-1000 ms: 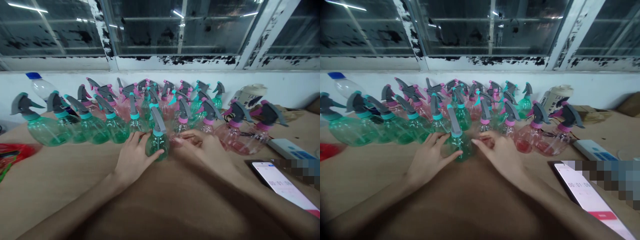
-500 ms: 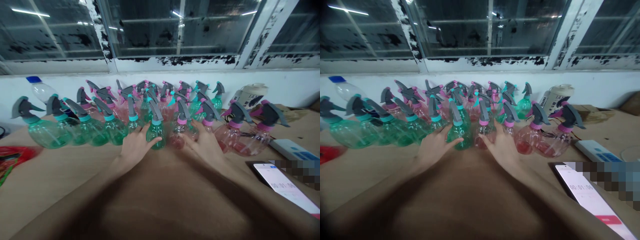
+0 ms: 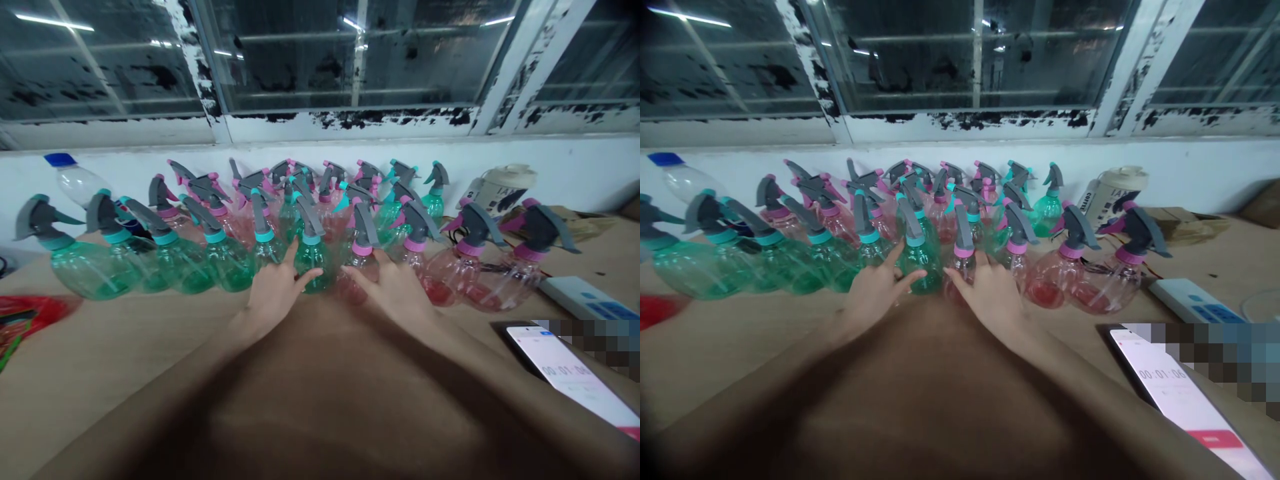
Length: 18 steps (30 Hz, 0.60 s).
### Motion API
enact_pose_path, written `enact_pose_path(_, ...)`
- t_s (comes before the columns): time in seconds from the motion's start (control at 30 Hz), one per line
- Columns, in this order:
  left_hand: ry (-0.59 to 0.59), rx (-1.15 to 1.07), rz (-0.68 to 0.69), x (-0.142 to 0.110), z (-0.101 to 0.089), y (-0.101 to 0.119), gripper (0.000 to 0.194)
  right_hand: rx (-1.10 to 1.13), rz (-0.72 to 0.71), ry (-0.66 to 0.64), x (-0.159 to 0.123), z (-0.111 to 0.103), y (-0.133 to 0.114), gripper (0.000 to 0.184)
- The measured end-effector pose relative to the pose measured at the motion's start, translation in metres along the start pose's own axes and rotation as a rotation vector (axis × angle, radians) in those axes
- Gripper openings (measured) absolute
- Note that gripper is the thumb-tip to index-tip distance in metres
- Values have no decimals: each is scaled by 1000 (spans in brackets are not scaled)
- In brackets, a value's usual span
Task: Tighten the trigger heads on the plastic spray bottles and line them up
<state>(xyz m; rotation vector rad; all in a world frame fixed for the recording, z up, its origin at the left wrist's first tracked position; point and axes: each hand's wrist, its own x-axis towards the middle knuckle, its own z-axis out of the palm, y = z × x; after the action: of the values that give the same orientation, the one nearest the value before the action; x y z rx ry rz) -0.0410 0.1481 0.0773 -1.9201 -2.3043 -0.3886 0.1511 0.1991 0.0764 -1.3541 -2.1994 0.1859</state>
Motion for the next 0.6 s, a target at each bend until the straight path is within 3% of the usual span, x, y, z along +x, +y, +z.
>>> enact_pose_path(0.1, 16, -42, -24, -9, -2, 0, 82, 0, -52, -56, -18, -8, 1, 60)
enact_pose_path(0.2, 57, -135, -16, -31, -8, 2, 69, 58, -105, -144, -37, -18, 5, 51)
enact_pose_path(0.33, -42, -377, 182, -71, -11, 3, 50, 226, -198, -217, -55, -27, 11, 43)
enact_pose_path(0.43, -106, -485, 311, -95, -4, 6, 62, 367, -273, -276, -64, -29, 13, 38)
enact_pose_path(0.53, -211, -622, 309, -106, 7, 12, 79, 457, -324, -302, -69, -32, 10, 36)
enact_pose_path(0.6, -274, -729, 288, -109, 13, 17, 80, 481, -351, -269, -69, -38, 7, 35)
